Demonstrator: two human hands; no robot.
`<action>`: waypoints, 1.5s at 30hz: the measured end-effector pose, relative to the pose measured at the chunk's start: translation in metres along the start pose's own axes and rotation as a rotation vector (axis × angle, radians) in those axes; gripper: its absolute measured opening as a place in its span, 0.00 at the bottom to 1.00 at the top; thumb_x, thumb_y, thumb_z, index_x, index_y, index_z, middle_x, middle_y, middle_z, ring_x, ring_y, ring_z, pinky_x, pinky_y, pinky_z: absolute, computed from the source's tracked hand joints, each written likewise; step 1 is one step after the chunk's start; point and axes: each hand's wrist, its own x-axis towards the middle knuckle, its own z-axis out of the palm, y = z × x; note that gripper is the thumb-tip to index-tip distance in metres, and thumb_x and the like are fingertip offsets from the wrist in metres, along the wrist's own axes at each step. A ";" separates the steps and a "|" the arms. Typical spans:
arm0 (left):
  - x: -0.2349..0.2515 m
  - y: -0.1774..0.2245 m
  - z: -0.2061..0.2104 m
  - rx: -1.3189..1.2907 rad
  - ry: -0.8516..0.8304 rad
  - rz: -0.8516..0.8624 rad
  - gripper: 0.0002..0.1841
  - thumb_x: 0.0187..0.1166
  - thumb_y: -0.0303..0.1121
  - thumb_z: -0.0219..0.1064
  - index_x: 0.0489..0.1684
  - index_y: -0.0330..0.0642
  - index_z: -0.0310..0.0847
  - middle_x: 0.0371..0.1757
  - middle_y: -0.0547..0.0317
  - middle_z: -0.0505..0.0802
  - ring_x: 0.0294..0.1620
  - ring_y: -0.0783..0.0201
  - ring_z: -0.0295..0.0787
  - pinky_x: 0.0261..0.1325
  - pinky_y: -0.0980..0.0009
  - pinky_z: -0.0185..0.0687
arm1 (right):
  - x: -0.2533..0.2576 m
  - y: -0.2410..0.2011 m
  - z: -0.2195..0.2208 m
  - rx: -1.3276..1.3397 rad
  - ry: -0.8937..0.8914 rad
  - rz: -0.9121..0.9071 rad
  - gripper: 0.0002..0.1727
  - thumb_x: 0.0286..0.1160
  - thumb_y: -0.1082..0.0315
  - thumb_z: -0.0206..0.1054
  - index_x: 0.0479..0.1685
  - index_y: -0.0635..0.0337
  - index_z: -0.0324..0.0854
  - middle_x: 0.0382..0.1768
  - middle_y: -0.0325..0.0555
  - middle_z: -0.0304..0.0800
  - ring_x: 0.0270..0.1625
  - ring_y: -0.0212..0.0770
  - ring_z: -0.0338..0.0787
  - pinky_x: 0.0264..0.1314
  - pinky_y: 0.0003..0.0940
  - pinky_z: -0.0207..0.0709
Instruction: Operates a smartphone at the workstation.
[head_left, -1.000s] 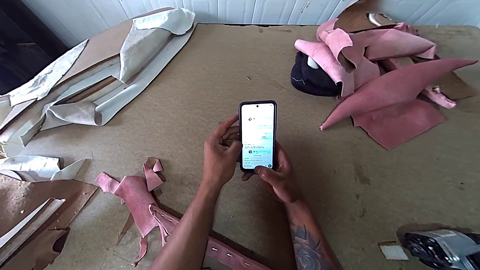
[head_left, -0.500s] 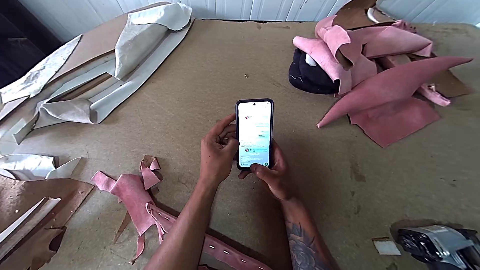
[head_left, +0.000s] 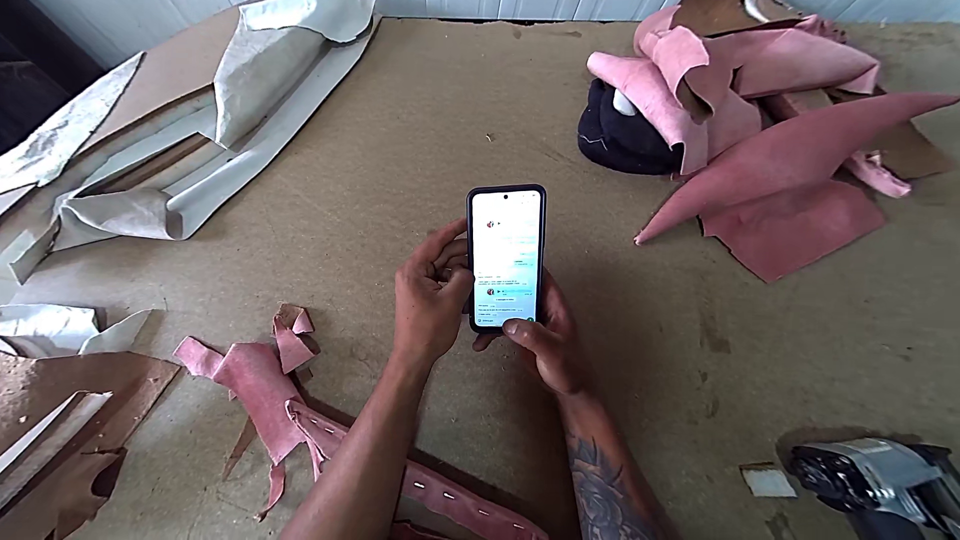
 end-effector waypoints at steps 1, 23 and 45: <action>0.000 0.000 0.001 -0.003 -0.001 0.006 0.28 0.78 0.14 0.59 0.79 0.39 0.77 0.57 0.50 0.96 0.50 0.57 0.97 0.52 0.63 0.96 | 0.000 0.000 0.000 -0.002 0.010 -0.008 0.39 0.71 0.69 0.68 0.86 0.51 0.59 0.64 0.61 0.83 0.50 0.57 0.95 0.37 0.53 0.94; -0.013 0.006 0.004 -0.117 -0.324 -0.032 0.38 0.78 0.20 0.61 0.93 0.49 0.57 0.69 0.53 0.90 0.58 0.58 0.94 0.58 0.62 0.94 | -0.004 -0.007 -0.017 -0.009 0.137 -0.074 0.28 0.79 0.67 0.54 0.82 0.53 0.65 0.61 0.58 0.86 0.45 0.52 0.96 0.28 0.49 0.92; -0.011 0.002 0.006 -0.030 -0.260 -0.016 0.33 0.80 0.22 0.63 0.90 0.42 0.62 0.65 0.51 0.93 0.59 0.57 0.95 0.62 0.61 0.94 | 0.005 0.003 -0.009 -0.006 0.261 -0.053 0.25 0.93 0.51 0.45 0.78 0.53 0.71 0.56 0.56 0.89 0.41 0.50 0.96 0.26 0.47 0.92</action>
